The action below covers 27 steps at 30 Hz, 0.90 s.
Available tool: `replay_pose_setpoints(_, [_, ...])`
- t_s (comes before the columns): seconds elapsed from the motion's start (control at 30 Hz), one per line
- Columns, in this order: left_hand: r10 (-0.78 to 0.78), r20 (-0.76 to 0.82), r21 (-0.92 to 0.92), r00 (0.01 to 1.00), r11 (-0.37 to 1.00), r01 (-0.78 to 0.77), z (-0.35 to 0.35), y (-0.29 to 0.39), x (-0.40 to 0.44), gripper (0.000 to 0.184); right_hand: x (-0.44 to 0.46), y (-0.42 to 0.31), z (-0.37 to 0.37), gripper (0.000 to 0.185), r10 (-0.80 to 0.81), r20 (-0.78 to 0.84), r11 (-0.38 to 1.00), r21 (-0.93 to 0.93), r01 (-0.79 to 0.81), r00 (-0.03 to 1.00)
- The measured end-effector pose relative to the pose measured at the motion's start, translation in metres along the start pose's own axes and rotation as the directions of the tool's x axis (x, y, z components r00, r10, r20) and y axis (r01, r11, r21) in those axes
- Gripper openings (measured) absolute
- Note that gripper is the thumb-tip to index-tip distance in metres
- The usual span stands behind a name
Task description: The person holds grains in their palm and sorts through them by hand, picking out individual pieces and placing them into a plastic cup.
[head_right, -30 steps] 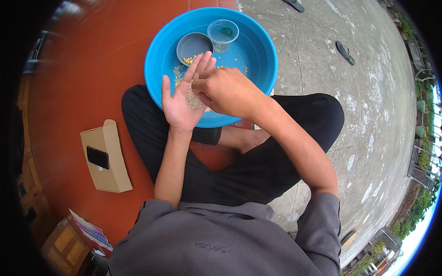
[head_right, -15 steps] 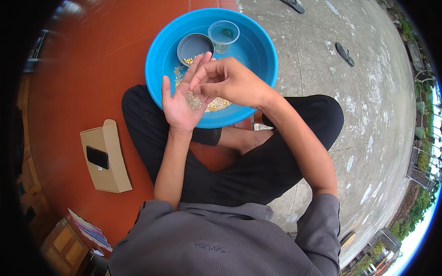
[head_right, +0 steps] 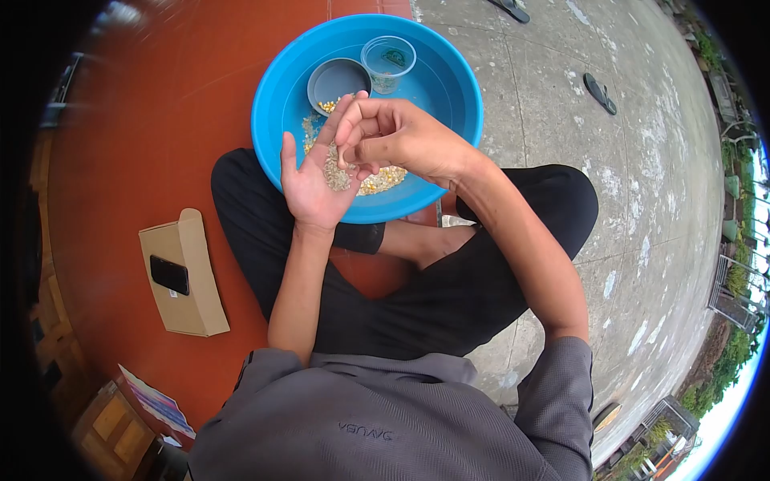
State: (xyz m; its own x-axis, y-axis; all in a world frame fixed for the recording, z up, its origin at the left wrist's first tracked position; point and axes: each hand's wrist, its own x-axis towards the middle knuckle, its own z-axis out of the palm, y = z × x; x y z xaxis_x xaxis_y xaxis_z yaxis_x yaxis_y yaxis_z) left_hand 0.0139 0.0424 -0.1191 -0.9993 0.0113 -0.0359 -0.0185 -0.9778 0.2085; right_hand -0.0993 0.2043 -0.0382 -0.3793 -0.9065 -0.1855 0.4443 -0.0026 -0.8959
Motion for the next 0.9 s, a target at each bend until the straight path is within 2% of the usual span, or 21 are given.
replay_pose_setpoints(0.1, [0.009, -0.004, 0.017, 1.000, 1.000, -0.009, 0.003, -0.001, 0.000, 0.102, 0.000, 0.000, -0.002, 0.018, 0.011, -0.014, 1.000, -0.021, -0.012, 1.000])
replay_pose_setpoints(0.2, [0.022, -0.018, -0.049, 1.000, 0.999, -0.022, 0.005, -0.002, 0.001, 0.100, -0.002, -0.010, -0.002, 0.018, 0.007, -0.100, 0.988, -0.156, -0.023, 0.995])
replay_pose_setpoints(0.27, [0.023, -0.011, -0.128, 1.000, 0.991, -0.024, 0.008, 0.000, 0.001, 0.098, 0.000, -0.030, -0.011, 0.015, -0.096, -0.202, 0.893, -0.450, -0.005, 0.975])
replay_pose_setpoints(0.33, [0.031, 0.027, -0.177, 0.999, 0.984, -0.026, 0.008, 0.000, 0.000, 0.096, 0.005, -0.052, -0.024, 0.015, -0.234, -0.285, 0.741, -0.672, -0.020, 0.929])
replay_pose_setpoints(0.43, [0.031, 0.029, -0.154, 0.999, 0.988, -0.026, 0.005, -0.001, 0.000, 0.096, 0.031, -0.072, -0.055, 0.016, -0.387, -0.258, 0.503, -0.864, -0.032, 0.886])
replay_pose_setpoints(0.47, [0.032, 0.029, -0.174, 0.999, 0.984, -0.026, 0.005, -0.001, 0.000, 0.097, 0.037, -0.079, -0.061, 0.017, -0.374, -0.253, 0.380, -0.920, -0.101, 0.893])
replay_pose_setpoints(0.57, [0.036, 0.029, -0.198, 0.999, 0.980, -0.030, 0.005, -0.002, 0.002, 0.097, 0.061, -0.061, -0.108, 0.016, -0.420, -0.021, 0.019, -1.000, -0.015, 0.907])
replay_pose_setpoints(0.6, [0.044, 0.032, -0.180, 0.999, 0.983, -0.038, 0.006, -0.001, 0.003, 0.097, 0.067, -0.053, -0.112, 0.016, -0.447, 0.011, -0.065, -0.998, -0.020, 0.895])
replay_pose_setpoints(0.7, [0.071, -0.005, -0.134, 0.997, 0.988, -0.071, 0.007, 0.003, 0.002, 0.097, 0.070, -0.038, -0.116, 0.019, -0.369, -0.172, -0.024, -0.981, -0.194, 0.913])
replay_pose_setpoints(0.8, [0.082, -0.019, -0.119, 0.996, 0.989, -0.084, 0.006, 0.003, 0.002, 0.097, 0.061, -0.039, -0.092, 0.013, -0.373, -0.105, -0.046, -0.990, -0.131, 0.922])
replay_pose_setpoints(0.9, [0.068, -0.034, -0.110, 0.997, 0.991, -0.072, 0.005, 0.002, 0.004, 0.095, 0.051, -0.023, -0.072, 0.015, -0.445, 0.130, 0.023, -0.987, 0.157, 0.886])
